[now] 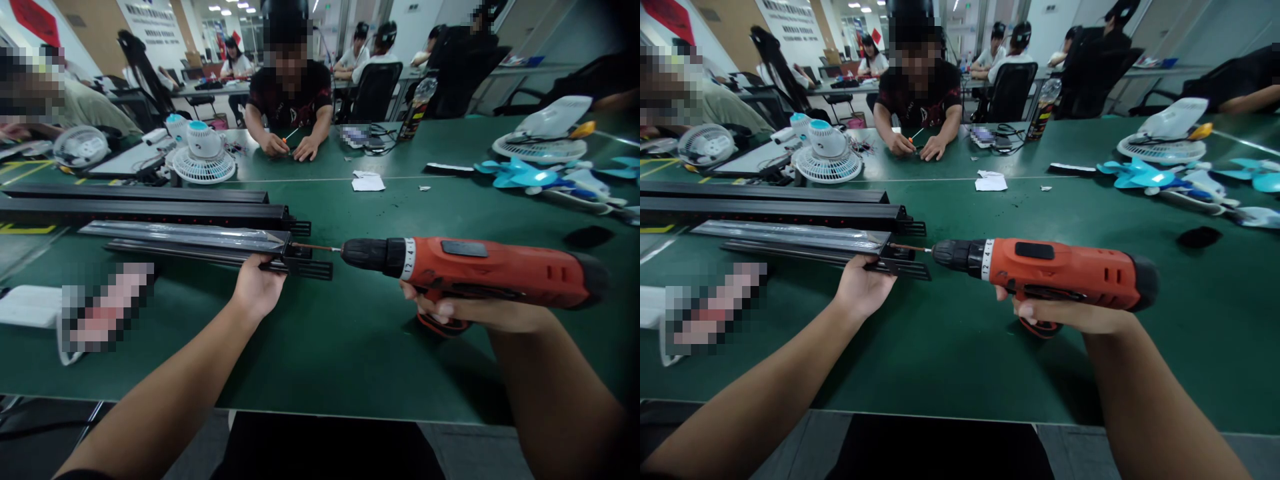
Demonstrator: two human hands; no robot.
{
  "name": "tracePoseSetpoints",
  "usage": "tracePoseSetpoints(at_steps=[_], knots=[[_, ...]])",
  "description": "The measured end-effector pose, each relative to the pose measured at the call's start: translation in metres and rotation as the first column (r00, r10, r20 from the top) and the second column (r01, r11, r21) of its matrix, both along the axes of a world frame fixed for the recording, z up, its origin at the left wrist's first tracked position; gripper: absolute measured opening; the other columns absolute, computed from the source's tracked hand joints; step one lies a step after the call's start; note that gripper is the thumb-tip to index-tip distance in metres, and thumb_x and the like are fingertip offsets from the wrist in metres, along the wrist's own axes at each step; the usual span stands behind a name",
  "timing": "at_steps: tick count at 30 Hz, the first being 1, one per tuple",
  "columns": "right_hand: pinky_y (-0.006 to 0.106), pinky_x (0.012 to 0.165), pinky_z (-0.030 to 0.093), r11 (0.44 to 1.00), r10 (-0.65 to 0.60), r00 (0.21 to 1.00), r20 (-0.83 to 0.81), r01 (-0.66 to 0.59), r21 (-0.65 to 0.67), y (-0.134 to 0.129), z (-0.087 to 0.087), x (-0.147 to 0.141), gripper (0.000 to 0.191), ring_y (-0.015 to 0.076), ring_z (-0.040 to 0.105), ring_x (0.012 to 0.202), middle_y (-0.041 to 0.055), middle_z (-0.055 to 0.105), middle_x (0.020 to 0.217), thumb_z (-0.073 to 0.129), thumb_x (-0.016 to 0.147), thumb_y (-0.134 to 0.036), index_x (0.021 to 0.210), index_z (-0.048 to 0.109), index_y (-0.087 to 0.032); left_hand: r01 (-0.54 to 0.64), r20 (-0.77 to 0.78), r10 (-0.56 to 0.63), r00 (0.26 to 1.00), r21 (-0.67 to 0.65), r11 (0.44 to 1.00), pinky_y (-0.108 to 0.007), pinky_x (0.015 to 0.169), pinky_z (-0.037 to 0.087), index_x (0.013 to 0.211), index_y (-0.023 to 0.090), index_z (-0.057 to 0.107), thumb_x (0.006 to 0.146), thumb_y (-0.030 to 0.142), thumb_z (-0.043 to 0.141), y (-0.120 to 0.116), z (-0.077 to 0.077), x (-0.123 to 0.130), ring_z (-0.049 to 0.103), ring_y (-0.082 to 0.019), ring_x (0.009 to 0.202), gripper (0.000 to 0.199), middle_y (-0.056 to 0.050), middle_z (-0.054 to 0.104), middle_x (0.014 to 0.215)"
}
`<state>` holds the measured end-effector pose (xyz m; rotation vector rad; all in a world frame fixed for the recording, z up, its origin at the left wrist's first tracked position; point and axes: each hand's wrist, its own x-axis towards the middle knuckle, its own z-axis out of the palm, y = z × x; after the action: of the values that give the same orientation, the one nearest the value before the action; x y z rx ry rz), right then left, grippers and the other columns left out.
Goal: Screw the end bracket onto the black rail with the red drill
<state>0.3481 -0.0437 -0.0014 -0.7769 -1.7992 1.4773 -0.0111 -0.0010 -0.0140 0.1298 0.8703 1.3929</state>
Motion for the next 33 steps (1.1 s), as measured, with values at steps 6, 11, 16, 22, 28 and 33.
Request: tracePoseSetpoints(at_steps=[6,11,16,22,28,33], knots=[[0.026,0.046,0.055,0.998,-0.017,1.0,0.015,0.018,-0.056,-0.0012,-0.0004,0.0016,0.027,0.0145,0.057,0.053,-0.0009,0.065,0.069,0.092,0.101,-0.043,0.121,0.089,-0.025,-0.018,0.011,0.018,1.0,-0.015,1.0,-0.03,0.094,0.063,0.135,0.013,0.076,0.088,0.002,0.055,-0.0004,-0.0006,0.0,0.08,-0.02,0.089,0.053,-0.008,0.085,0.101],[0.027,0.043,0.052,0.998,-0.006,1.0,-0.001,0.006,-0.069,-0.001,0.002,-0.0007,0.027,0.0145,0.054,0.051,-0.0009,0.064,0.069,0.092,0.1,-0.042,0.12,0.089,-0.025,0.018,-0.018,-0.018,1.0,0.031,0.999,-0.032,0.095,0.063,0.136,0.017,0.077,0.087,0.003,0.057,0.0009,-0.0052,-0.0027,0.08,-0.02,0.09,0.055,-0.006,0.086,0.1],[0.026,0.045,0.052,0.998,0.005,1.0,-0.012,-0.006,-0.056,-0.0008,0.0024,0.0001,0.027,0.0134,0.054,0.051,-0.0004,0.067,0.071,0.093,0.1,-0.04,0.122,0.089,-0.025,-0.027,0.008,0.027,1.0,-0.012,1.0,-0.03,0.09,0.064,0.133,0.015,0.077,0.087,0.003,0.056,0.0,-0.0011,0.0002,0.08,-0.02,0.086,0.052,-0.008,0.086,0.102],[0.025,0.049,0.056,0.997,0.027,1.0,-0.005,-0.028,-0.072,-0.0002,-0.0001,0.0024,0.032,0.014,0.058,0.056,-0.0002,0.069,0.074,0.092,0.101,-0.042,0.127,0.088,-0.024,-0.023,0.0,0.023,1.0,-0.018,1.0,-0.029,0.089,0.064,0.132,0.013,0.078,0.088,0.002,0.053,-0.0017,0.0045,0.003,0.08,-0.019,0.085,0.052,-0.007,0.085,0.094],[0.028,0.049,0.06,0.995,0.069,0.998,-0.01,-0.07,-0.066,0.0002,-0.0003,0.0057,0.046,0.016,0.062,0.057,0.002,0.073,0.08,0.09,0.102,-0.037,0.146,0.085,-0.026,0.003,-0.018,-0.003,1.0,0.001,1.0,-0.031,0.093,0.064,0.135,0.015,0.078,0.087,0.003,0.055,-0.0001,0.0003,0.0005,0.08,-0.02,0.087,0.054,-0.006,0.086,0.096],[0.028,0.047,0.06,0.996,0.048,0.999,-0.021,-0.049,-0.068,0.0001,-0.001,0.0065,0.044,0.0163,0.062,0.056,0.002,0.072,0.078,0.092,0.101,-0.037,0.142,0.085,-0.026,0.0,-0.019,0.0,1.0,0.005,1.0,-0.03,0.094,0.063,0.135,0.014,0.077,0.088,0.003,0.055,-0.0005,0.0005,0.0006,0.081,-0.019,0.087,0.053,-0.006,0.085,0.094]])
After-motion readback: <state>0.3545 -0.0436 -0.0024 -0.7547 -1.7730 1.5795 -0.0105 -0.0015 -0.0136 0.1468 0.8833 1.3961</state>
